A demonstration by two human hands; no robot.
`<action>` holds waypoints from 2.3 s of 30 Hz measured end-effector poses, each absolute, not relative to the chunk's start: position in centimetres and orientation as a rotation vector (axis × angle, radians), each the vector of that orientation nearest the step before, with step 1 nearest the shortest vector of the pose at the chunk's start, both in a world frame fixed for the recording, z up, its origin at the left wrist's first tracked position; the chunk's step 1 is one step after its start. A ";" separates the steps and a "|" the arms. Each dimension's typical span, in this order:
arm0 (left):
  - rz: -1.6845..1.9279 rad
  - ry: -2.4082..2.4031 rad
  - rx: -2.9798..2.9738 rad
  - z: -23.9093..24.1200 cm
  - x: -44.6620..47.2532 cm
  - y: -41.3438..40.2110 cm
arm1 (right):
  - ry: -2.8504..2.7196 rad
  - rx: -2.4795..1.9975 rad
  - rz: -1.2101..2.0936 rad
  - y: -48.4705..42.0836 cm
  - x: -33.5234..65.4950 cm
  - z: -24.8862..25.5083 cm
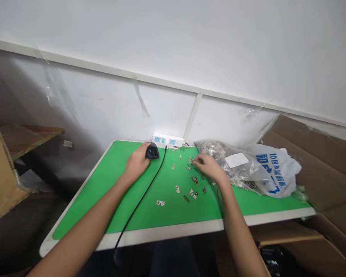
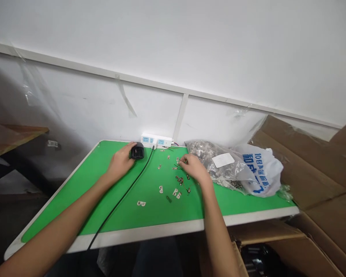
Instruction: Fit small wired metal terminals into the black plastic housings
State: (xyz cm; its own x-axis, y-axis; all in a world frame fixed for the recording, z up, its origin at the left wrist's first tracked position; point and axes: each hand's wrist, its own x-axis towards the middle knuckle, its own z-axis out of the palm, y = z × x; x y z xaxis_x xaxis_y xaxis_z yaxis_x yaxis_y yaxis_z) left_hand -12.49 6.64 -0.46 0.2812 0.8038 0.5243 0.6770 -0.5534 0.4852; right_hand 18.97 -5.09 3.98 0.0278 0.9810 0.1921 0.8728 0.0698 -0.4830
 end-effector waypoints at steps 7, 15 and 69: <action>1.181 1.341 2.338 -0.4 -12.3 6.8 | -1.862 -1.718 0.287 -12.8 17.6 3.2; 1.283 1.336 2.222 0.4 -12.4 6.1 | -1.879 -1.717 0.354 -16.9 13.8 2.1; 1.242 1.326 2.357 -0.6 -12.6 7.1 | -1.395 -1.860 -0.114 -16.4 21.6 -4.9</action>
State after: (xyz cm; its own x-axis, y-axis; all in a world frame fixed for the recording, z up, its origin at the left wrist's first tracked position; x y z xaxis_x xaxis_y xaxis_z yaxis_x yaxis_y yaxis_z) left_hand -12.64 7.07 -0.61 0.2596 0.7698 0.5831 0.6321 -0.5919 0.5001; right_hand 21.61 -16.38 -4.92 0.3901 0.7719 0.5020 0.8434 -0.0807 -0.5313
